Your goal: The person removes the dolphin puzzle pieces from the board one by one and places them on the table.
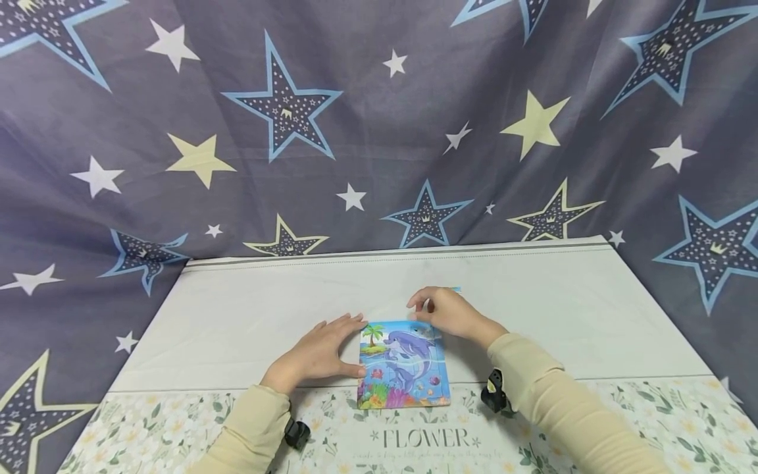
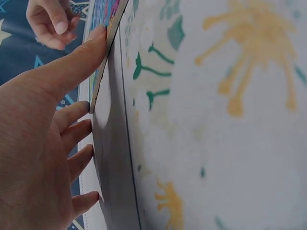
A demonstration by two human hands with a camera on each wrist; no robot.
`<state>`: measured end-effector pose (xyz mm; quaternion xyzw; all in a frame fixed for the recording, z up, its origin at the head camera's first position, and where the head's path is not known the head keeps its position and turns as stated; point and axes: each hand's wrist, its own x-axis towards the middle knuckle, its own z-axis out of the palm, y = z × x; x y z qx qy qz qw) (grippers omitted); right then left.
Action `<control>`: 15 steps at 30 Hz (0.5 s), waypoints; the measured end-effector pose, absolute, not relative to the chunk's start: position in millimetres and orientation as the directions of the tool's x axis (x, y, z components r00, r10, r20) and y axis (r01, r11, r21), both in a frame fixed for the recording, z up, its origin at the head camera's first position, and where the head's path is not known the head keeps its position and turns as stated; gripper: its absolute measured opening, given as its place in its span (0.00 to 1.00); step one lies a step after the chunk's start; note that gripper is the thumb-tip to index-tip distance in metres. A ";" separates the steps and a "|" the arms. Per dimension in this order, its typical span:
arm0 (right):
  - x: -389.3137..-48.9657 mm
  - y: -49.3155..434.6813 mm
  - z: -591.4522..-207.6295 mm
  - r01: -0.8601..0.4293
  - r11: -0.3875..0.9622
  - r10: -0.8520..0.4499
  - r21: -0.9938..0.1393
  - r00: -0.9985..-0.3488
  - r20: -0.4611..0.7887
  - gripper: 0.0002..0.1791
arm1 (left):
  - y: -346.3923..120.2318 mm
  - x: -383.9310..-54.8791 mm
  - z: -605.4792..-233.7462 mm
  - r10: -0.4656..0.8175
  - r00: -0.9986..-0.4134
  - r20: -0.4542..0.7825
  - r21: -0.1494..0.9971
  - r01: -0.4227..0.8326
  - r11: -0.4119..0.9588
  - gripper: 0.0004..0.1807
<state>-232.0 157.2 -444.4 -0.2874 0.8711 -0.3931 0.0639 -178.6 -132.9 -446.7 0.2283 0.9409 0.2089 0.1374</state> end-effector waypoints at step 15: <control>-222.4 123.6 -440.1 -0.572 0.526 -0.722 -0.629 -0.691 0.025 0.16 | -132.7 -179.4 -449.6 0.489 -0.857 -0.164 0.444 0.379 0.812 0.53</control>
